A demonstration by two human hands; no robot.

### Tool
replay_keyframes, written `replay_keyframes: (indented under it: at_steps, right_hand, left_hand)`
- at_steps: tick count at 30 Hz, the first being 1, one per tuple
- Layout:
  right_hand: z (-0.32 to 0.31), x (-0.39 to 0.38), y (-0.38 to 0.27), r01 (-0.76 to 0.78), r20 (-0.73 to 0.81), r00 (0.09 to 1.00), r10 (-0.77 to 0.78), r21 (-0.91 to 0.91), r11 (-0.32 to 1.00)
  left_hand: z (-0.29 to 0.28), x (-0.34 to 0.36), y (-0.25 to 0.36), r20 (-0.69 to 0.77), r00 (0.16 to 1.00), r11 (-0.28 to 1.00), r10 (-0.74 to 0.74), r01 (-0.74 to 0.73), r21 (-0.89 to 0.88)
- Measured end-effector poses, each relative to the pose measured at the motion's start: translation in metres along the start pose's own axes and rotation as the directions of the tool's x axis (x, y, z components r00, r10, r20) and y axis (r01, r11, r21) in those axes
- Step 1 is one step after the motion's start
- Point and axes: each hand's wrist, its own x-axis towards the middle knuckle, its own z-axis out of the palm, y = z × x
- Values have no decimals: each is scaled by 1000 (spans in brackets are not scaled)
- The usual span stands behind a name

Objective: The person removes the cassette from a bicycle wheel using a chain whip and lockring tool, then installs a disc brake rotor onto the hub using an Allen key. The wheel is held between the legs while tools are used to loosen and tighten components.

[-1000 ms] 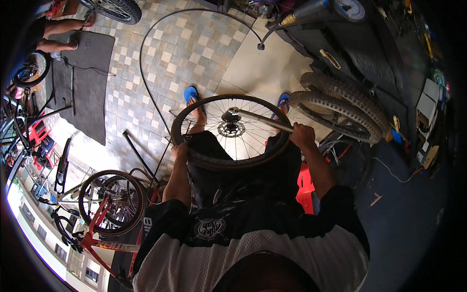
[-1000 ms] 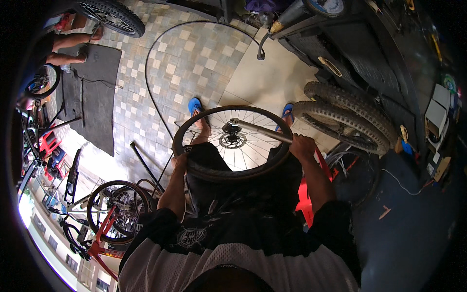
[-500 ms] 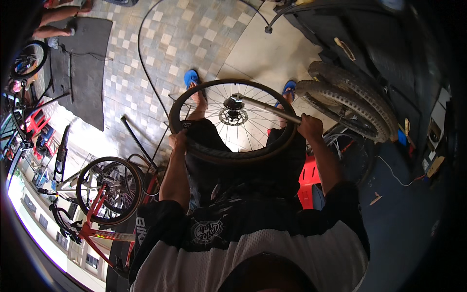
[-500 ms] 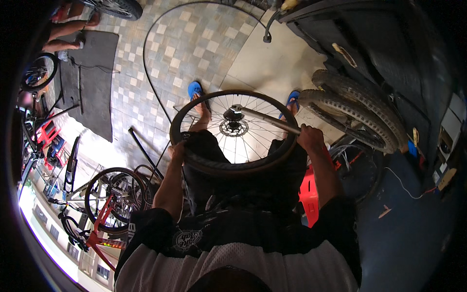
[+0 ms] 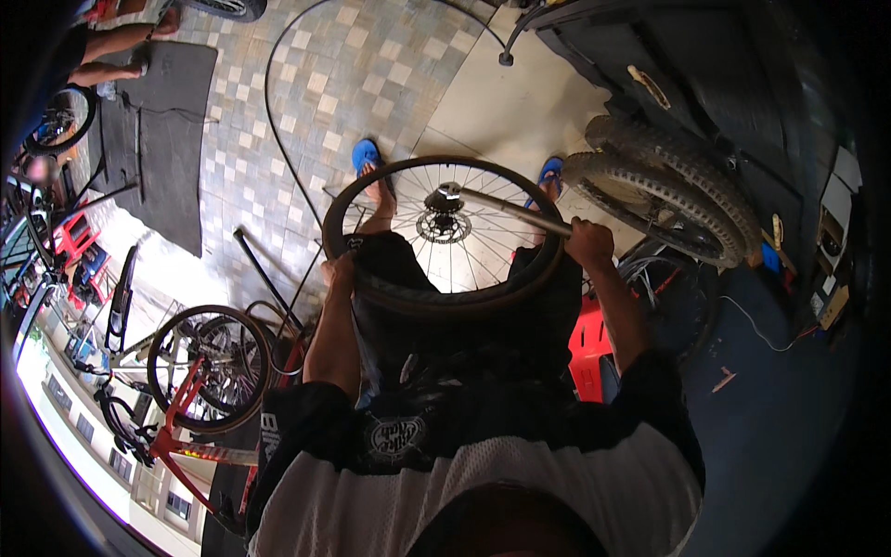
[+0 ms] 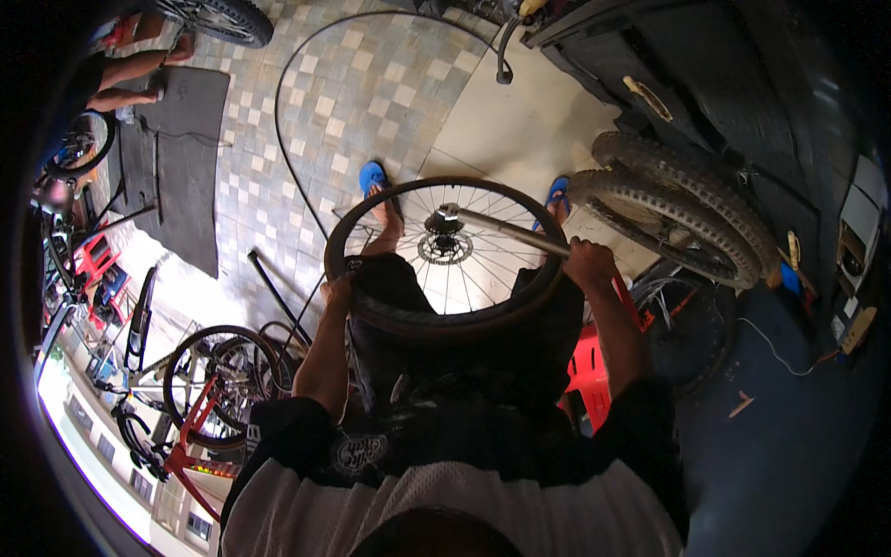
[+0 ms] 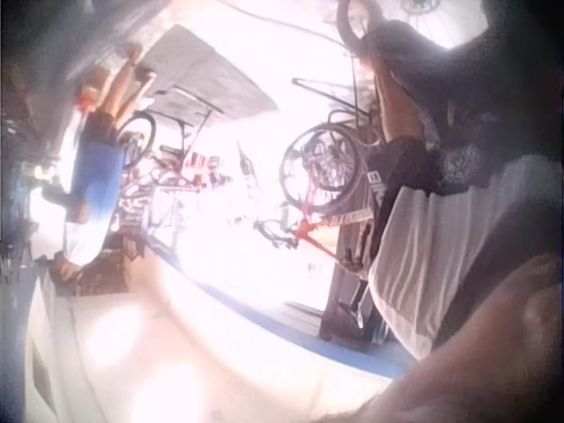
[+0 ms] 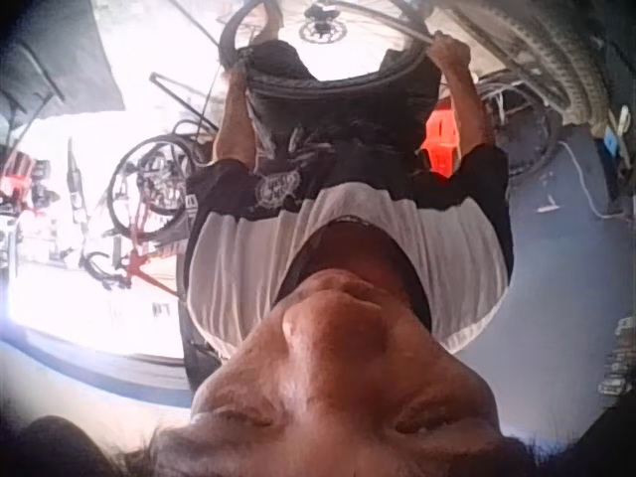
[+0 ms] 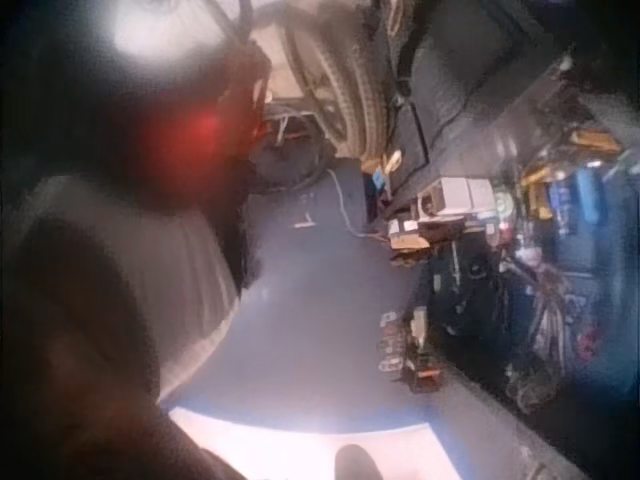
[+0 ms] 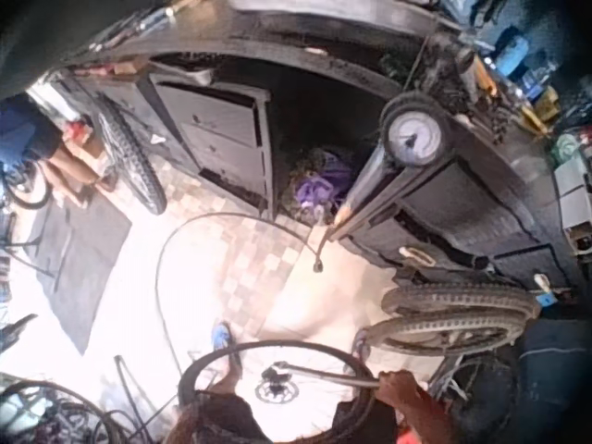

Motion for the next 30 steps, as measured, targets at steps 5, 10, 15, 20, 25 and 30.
replay_keyframes:
  at_steps: [5, 10, 15, 20, 25, 30]
  right_hand:
    - [4, -13, 6, 41, -13, 999, -41, 7, 999]
    - [17, -3, 7, 36, -25, 999, -36, 14, 999]
    - [13, 8, 15, 37, 87, 995, -40, 29, 999]
    - [24, 2, 15, 82, 1, 997, -83, 54, 995]
    - [53, 5, 24, 49, -23, 999, -48, 58, 997]
    - [68, 26, 34, 169, -145, 978, -153, 105, 980]
  left_hand:
    - [8, 7, -13, 21, 994, 984, 112, -114, 137]
    - [11, 25, -29, 7, 1000, 1000, 3, -3, 9]
    - [6, 10, -26, -43, 996, 995, 79, -76, 71]
    - [-1, 20, -27, 21, 995, 995, 98, -99, 26]
    - [-8, -15, -14, 17, 999, 996, 40, -39, -83]
    - [-18, -19, -11, -22, 997, 996, 71, -70, 46]
